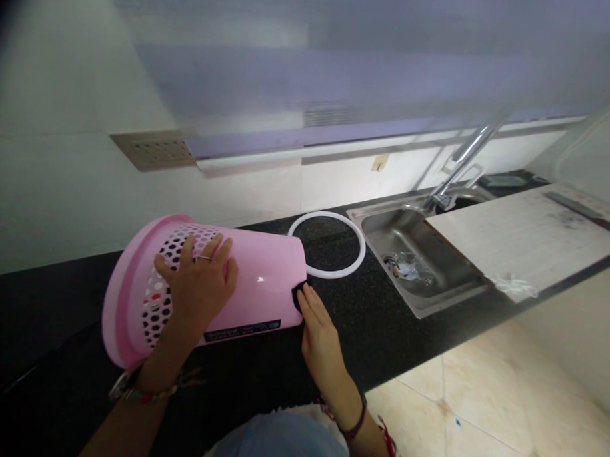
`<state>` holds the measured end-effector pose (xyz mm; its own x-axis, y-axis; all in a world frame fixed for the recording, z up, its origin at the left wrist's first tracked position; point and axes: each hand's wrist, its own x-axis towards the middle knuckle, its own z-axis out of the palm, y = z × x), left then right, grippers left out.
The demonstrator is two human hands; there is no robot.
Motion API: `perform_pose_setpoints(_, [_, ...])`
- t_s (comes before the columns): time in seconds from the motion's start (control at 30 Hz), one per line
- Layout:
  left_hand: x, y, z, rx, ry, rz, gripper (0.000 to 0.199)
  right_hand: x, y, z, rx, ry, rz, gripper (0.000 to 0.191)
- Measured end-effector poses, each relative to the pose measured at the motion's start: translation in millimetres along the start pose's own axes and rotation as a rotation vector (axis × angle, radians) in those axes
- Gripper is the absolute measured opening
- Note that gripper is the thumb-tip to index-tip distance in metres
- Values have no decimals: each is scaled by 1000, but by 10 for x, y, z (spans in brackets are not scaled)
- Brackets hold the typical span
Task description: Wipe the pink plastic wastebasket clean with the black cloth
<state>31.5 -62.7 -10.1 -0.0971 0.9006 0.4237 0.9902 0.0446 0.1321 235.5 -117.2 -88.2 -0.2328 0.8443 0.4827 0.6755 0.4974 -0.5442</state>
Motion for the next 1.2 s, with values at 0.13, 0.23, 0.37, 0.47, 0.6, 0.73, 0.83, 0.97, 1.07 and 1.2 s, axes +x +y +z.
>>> perform_pose_setpoints(0.13, [46,57,-32,33,-36,-9,38,-110,3,-33,-2,-38,6,66])
perform_pose_setpoints(0.23, [125,165,-50,90,-84,-17,36,-139,18,-60,-14,-48,-10,66])
perform_pose_setpoints(0.37, [188,270,-10,94,-85,-19,37,-159,16,-67,-40,-37,-22,67])
perform_pose_setpoints(0.47, [148,257,33,37,-56,26,41,-117,-5,-59,-39,-26,-12,68])
perform_pose_setpoints(0.6, [78,209,46,15,-63,60,43,80,-19,-74,-44,-34,-19,67])
perform_pose_setpoints(0.73, [79,212,42,27,-65,55,42,117,3,-107,-70,-67,-23,66])
perform_pose_setpoints(0.83, [90,225,46,34,-60,51,42,-26,24,-112,-95,-69,-18,72])
perform_pose_setpoints(0.97, [68,218,50,31,-60,53,42,-34,18,-92,-112,-41,-7,74])
perform_pose_setpoints(1.07, [46,207,49,42,-49,56,42,124,-6,-84,-80,-53,0,73])
perform_pose_setpoints(1.2, [45,207,50,44,-47,60,42,140,-19,-94,-60,-68,3,73])
